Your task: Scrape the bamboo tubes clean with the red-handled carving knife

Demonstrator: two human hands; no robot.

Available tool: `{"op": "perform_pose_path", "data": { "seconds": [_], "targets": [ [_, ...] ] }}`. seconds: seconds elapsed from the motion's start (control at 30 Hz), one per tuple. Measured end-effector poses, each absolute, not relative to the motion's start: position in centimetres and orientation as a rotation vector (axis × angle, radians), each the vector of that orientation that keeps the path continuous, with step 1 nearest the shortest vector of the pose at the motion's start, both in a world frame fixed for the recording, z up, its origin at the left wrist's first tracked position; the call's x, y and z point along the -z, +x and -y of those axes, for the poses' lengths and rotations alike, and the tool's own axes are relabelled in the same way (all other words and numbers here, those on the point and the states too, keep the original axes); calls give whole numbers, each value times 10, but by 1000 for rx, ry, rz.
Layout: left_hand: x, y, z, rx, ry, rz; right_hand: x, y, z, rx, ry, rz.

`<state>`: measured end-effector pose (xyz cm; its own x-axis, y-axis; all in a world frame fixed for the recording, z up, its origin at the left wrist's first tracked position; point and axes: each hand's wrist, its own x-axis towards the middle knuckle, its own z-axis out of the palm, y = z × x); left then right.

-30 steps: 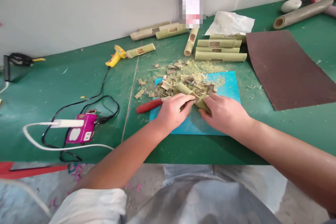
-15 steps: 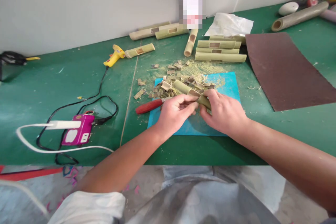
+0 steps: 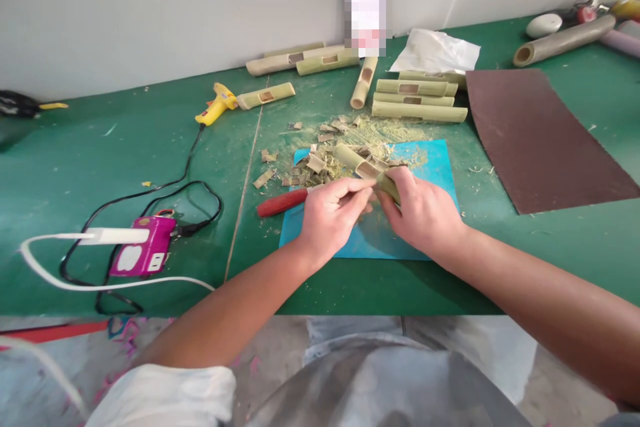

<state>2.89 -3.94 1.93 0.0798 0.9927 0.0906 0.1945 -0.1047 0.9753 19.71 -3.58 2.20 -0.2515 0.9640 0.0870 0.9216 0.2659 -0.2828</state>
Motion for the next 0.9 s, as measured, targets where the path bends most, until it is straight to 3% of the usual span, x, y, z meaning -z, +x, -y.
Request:
{"op": "perform_pose_path", "data": {
  "seconds": [0.63, 0.9],
  "targets": [
    [-18, 26, 30, -1230, 1663, -1378, -16, 193, 38, -25, -1567, 2329],
    [-20, 27, 33, -1119, 1465, -1315, -16, 195, 37, 13, -1561, 2351]
  ]
}}
